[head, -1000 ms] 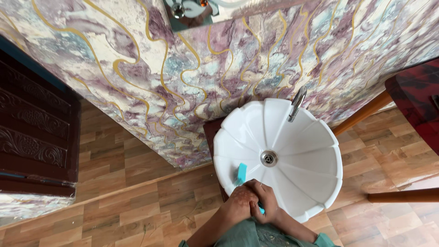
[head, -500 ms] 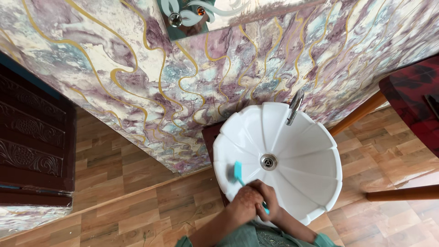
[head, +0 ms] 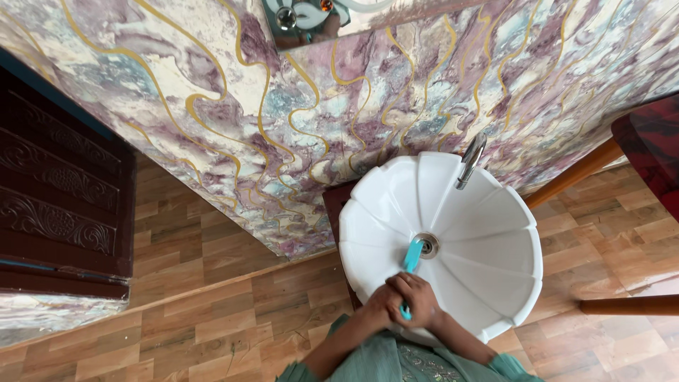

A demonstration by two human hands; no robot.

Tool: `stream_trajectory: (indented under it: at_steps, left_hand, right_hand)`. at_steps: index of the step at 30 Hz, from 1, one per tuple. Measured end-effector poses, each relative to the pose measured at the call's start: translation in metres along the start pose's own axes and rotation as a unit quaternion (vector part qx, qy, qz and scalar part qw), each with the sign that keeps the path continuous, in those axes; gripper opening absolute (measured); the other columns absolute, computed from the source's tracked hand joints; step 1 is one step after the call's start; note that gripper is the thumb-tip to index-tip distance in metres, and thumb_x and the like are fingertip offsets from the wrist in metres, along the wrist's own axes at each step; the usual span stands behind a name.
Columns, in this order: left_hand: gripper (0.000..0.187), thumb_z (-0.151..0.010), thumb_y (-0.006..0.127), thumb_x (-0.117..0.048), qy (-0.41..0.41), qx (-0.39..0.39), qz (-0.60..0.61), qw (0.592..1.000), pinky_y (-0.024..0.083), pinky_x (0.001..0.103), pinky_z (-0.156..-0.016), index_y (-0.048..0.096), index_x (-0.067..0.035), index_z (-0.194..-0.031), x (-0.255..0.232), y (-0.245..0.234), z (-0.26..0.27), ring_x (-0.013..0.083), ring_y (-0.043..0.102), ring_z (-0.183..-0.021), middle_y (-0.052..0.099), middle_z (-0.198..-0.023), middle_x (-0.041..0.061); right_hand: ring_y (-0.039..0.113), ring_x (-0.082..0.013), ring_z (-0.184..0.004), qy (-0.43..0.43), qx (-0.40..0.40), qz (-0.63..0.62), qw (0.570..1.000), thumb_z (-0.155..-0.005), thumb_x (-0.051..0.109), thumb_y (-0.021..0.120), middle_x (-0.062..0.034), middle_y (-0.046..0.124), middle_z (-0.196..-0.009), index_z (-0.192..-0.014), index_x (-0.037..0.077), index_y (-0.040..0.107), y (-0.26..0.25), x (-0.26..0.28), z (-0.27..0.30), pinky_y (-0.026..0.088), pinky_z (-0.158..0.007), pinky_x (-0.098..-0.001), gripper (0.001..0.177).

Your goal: The person cleans the interior and edges of a petal-shaped sink using a blue handheld brush.

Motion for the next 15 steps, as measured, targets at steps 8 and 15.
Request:
stream_trajectory:
  at_steps: [8, 15]
  left_hand:
    - [0.025, -0.083, 0.071, -0.018, -0.088, 0.041, -0.001, 0.995, 0.055, 0.045, -0.092, 0.068, -0.004, -0.104, -0.026, -0.004, -0.040, 0.0351, 0.068, -0.104, 0.071, -0.108, 0.017]
    - [0.023, -0.079, 0.068, -0.017, 0.063, 0.005, -0.146, 0.987, 0.051, 0.045, -0.099, 0.068, -0.002, -0.096, 0.007, 0.030, -0.027, 0.0336, 0.066, -0.106, 0.070, -0.103, 0.017]
  right_hand:
    - [0.072, -0.0394, -0.086, 0.133, 0.062, -0.090, 0.985, -0.078, 0.036, 0.066, -0.0199, 0.070, -0.100, -0.114, -0.001, 0.065, -0.045, -0.017, -0.004, 0.059, -0.078, -0.0444, 0.052]
    - [0.065, -0.0472, -0.096, -0.027, -0.031, 0.045, 0.998, -0.081, 0.033, 0.065, -0.0258, 0.062, -0.112, -0.123, -0.003, 0.056, -0.014, -0.015, 0.013, 0.055, -0.086, -0.0477, 0.055]
Point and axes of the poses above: each hand's wrist, its own z-axis away from the middle knuckle, its own y-axis out of the palm, x = y × z, the point moved 3 cm from there along -z, towards the middle knuckle
